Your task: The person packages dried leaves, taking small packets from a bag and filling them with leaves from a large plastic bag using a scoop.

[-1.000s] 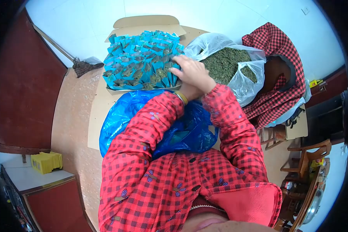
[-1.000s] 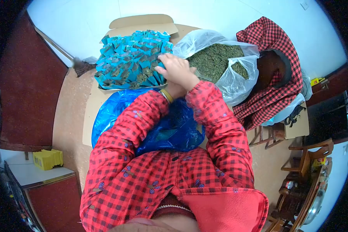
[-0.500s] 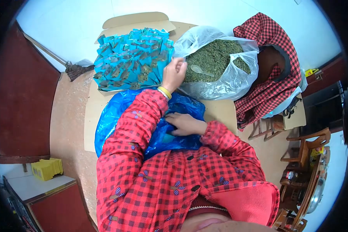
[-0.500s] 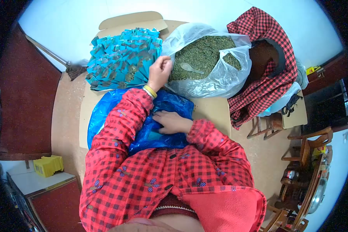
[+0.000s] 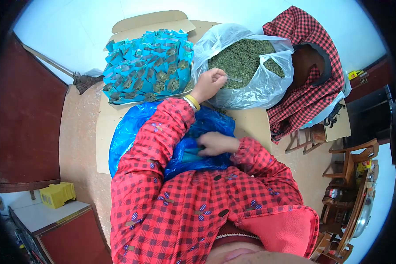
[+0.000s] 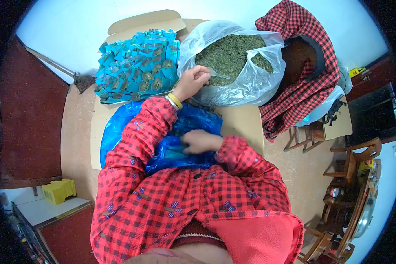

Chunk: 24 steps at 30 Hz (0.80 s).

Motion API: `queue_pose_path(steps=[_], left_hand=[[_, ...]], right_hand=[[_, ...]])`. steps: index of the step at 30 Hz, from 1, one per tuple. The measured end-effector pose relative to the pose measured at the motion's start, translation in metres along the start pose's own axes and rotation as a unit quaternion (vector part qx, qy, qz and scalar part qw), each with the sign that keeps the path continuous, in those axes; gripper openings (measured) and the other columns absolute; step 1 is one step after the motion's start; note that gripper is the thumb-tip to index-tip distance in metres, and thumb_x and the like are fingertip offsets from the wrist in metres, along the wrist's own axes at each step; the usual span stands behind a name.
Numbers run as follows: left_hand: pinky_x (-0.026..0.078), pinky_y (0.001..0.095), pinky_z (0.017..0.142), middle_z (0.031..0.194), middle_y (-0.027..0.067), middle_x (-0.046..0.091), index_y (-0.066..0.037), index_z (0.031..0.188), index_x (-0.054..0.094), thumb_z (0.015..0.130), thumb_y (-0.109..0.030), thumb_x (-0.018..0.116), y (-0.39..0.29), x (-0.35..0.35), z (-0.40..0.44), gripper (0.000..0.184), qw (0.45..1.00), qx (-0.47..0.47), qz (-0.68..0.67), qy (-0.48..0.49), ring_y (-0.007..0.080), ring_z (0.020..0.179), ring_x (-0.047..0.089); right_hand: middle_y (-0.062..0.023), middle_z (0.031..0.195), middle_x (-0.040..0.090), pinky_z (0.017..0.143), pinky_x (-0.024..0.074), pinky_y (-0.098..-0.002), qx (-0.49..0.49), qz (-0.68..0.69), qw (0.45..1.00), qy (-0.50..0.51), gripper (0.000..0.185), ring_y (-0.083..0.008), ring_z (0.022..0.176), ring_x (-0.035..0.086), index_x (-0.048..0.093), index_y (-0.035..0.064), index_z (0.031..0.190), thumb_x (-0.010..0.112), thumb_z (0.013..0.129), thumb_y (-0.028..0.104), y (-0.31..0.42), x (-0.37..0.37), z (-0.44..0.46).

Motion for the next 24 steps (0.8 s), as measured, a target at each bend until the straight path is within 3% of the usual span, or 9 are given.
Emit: queue_pose_path(steps=[5, 7, 8, 9, 10, 12, 16, 20, 24], left_hand=[[0.052, 0.0248, 0.07, 0.089, 0.0041, 0.066, -0.001, 0.111, 0.06, 0.095, -0.016, 0.058, 0.009, -0.007, 0.004, 0.023, 0.995, -0.06, -0.06, 0.052, 0.0104, 0.078, 0.064], [0.053, 0.0253, 0.072, 0.096, 0.0062, 0.065, -0.002, 0.115, 0.057, 0.096, -0.021, 0.057, 0.013, -0.009, 0.0, 0.027, 0.972, -0.144, -0.172, 0.064, 0.0127, 0.082, 0.065], [0.054, 0.029, 0.076, 0.106, 0.0091, 0.064, -0.003, 0.121, 0.054, 0.098, -0.035, 0.054, 0.012, -0.007, -0.003, 0.04, 0.962, -0.167, -0.195, 0.088, 0.0165, 0.088, 0.065], [0.054, 0.029, 0.076, 0.106, 0.0091, 0.064, -0.003, 0.121, 0.054, 0.098, -0.035, 0.054, 0.012, -0.009, -0.004, 0.04, 0.962, -0.168, -0.196, 0.09, 0.0165, 0.088, 0.065], [0.053, 0.032, 0.081, 0.111, 0.0106, 0.063, -0.003, 0.123, 0.053, 0.097, -0.042, 0.051, 0.011, -0.006, -0.005, 0.047, 0.946, -0.182, -0.242, 0.111, 0.0188, 0.093, 0.064], [0.047, 0.0404, 0.097, 0.122, 0.0161, 0.06, -0.002, 0.129, 0.05, 0.095, -0.063, 0.039, 0.004, 0.005, -0.011, 0.071, 0.919, -0.225, -0.301, 0.123, 0.0257, 0.11, 0.06], [0.043, 0.0423, 0.103, 0.127, 0.0201, 0.057, -0.002, 0.134, 0.047, 0.09, -0.072, 0.033, -0.008, 0.02, -0.016, 0.084, 0.856, -0.188, -0.44, 0.199, 0.0289, 0.118, 0.055], [0.044, 0.0411, 0.101, 0.124, 0.0164, 0.059, -0.004, 0.132, 0.05, 0.091, -0.07, 0.037, -0.008, 0.015, -0.021, 0.079, 0.85, -0.187, -0.453, 0.193, 0.0276, 0.115, 0.056], [0.042, 0.0457, 0.104, 0.127, 0.0214, 0.057, 0.0, 0.137, 0.044, 0.089, -0.072, 0.036, -0.014, 0.005, -0.024, 0.087, 0.864, -0.189, -0.434, 0.173, 0.0329, 0.12, 0.054]], right_hand=[[-0.0162, 0.084, 0.066, 0.067, 0.0483, -0.0371, -0.038, 0.151, 0.982, -0.105, 0.031, -0.0268, 0.073, 0.063, 0.066, 0.0015, 0.099, 0.071, 0.078, 0.025, -0.019, -0.064, -0.027], [-0.0069, 0.081, 0.067, 0.064, 0.0463, -0.0306, -0.022, 0.222, 0.965, -0.14, 0.025, -0.015, 0.071, 0.06, 0.066, 0.0015, 0.099, 0.07, 0.082, 0.021, -0.04, -0.08, -0.039], [-0.0048, 0.086, 0.067, 0.067, 0.0479, -0.0296, 0.012, 0.265, 0.949, -0.169, 0.026, -0.0136, 0.075, 0.061, 0.065, 0.0021, 0.104, 0.068, 0.085, 0.02, -0.06, -0.086, -0.045], [-0.0027, 0.091, 0.067, 0.069, 0.0494, -0.0287, 0.046, 0.307, 0.93, -0.198, 0.027, -0.0122, 0.08, 0.062, 0.064, 0.0028, 0.109, 0.066, 0.088, 0.019, -0.066, -0.093, -0.049], [-0.0027, 0.091, 0.067, 0.069, 0.0494, -0.0287, 0.047, 0.308, 0.929, -0.2, 0.027, -0.0122, 0.08, 0.062, 0.064, 0.0028, 0.109, 0.066, 0.088, 0.019, -0.063, -0.095, -0.048], [-0.0028, 0.106, 0.065, 0.078, 0.0527, -0.0299, 0.02, 0.582, 0.737, -0.344, 0.031, -0.0143, 0.092, 0.064, 0.057, 0.0033, 0.122, 0.058, 0.095, 0.018, -0.069, -0.113, -0.052], [-0.0056, 0.116, 0.061, 0.086, 0.0535, -0.0339, -0.015, 0.671, 0.657, -0.344, 0.037, -0.018, 0.103, 0.063, 0.047, 0.0041, 0.133, 0.049, 0.1, 0.021, -0.077, -0.111, -0.034], [-0.0059, 0.117, 0.061, 0.086, 0.0534, -0.0344, -0.041, 0.704, 0.633, -0.32, 0.037, -0.0183, 0.102, 0.063, 0.046, 0.0048, 0.133, 0.049, 0.1, 0.022, -0.079, -0.102, -0.022], [-0.0055, 0.118, 0.06, 0.085, 0.0536, -0.0347, -0.029, 0.715, 0.619, -0.322, 0.035, -0.0179, 0.101, 0.063, 0.048, 0.006, 0.131, 0.05, 0.1, 0.023, -0.077, -0.097, -0.024]])
Point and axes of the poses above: each hand's wrist, its own z-axis towards the middle knuckle, its own x-axis out of the palm, y = z × x, the point moved 8 cm from there along z, towards the middle knuckle
